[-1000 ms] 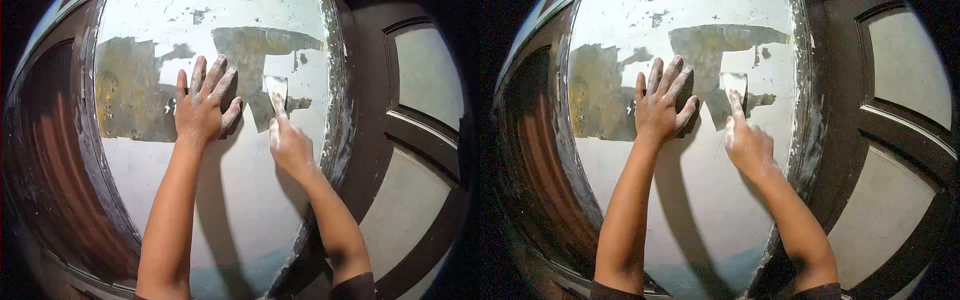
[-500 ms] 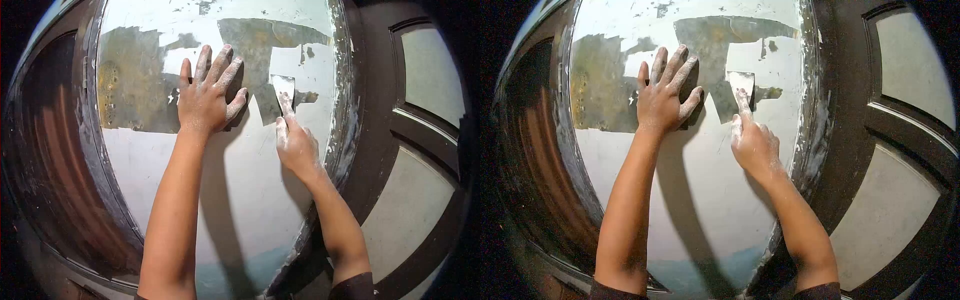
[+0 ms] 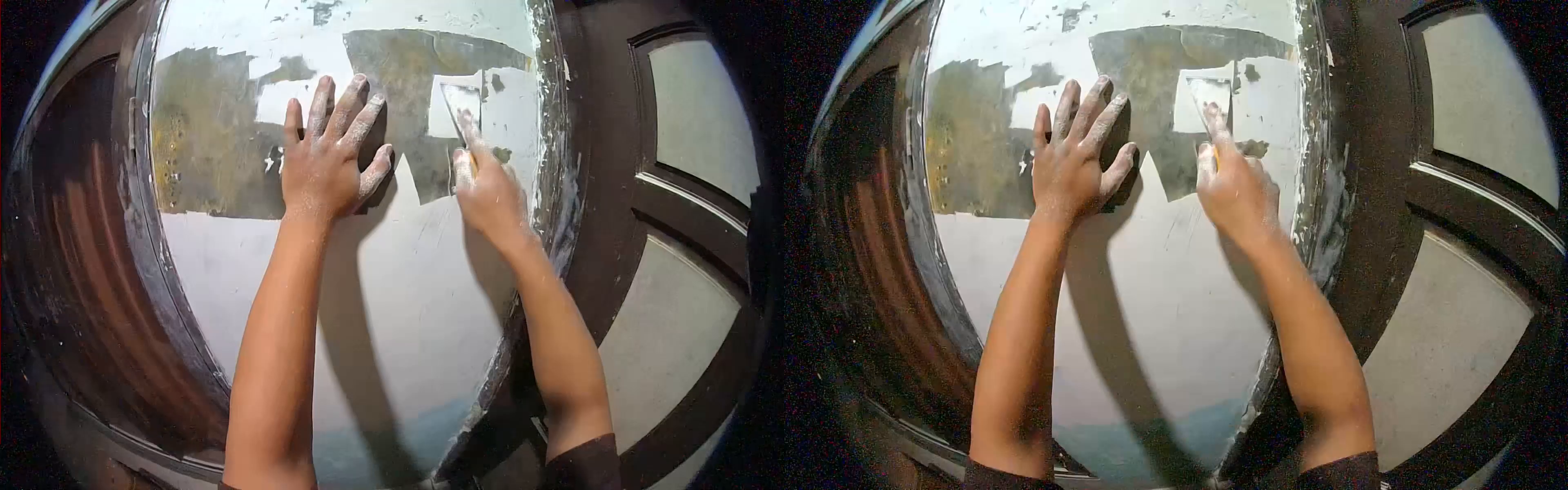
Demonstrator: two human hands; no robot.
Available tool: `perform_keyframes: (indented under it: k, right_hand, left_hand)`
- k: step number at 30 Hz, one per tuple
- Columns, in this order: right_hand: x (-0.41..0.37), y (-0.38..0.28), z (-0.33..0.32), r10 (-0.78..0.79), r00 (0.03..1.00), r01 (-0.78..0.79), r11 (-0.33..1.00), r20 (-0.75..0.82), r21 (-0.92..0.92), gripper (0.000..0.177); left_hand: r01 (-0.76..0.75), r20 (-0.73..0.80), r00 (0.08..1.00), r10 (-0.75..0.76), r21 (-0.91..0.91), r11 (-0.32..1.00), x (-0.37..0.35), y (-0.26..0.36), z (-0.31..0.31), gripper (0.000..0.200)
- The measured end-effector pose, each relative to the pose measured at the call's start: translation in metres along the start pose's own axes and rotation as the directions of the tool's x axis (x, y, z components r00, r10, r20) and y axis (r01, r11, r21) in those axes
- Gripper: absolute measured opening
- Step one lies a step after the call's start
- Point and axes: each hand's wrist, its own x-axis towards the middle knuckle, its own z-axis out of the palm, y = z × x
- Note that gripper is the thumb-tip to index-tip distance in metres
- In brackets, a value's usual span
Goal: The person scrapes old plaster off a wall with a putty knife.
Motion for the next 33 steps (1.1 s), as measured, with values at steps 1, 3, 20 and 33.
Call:
perform_keyframes:
  k: [1, 3, 20, 33]
  right_hand:
    - [0.017, 0.022, 0.013, -0.037, 0.998, 0.037, 0.999, -0.045, -0.013, 0.061]
    - [0.006, 0.014, 0.008, -0.038, 0.999, 0.037, 0.999, -0.037, -0.007, 0.063]
    - [-0.03, 0.024, 0.03, -0.057, 0.985, 0.088, 0.978, -0.163, 0.189, 0.051]
    - [-0.014, 0.023, 0.014, -0.002, 0.997, 0.004, 1.0, -0.079, 0.018, 0.057]
  left_hand:
    - [-0.003, -0.007, 1.0, 0.003, 0.0, 1.0, 0.001, 0.0, 0.0, 0.059]
    - [0.002, -0.004, 1.0, -0.002, -0.013, 1.0, 0.0, 0.0, 0.0, 0.06]
    - [0.017, 0.002, 1.0, -0.017, -0.021, 1.0, 0.0, 0.0, 0.0, 0.059]
    - [0.025, -0.023, 0.999, -0.026, -0.04, 0.999, 0.001, 0.001, -0.002, 0.058]
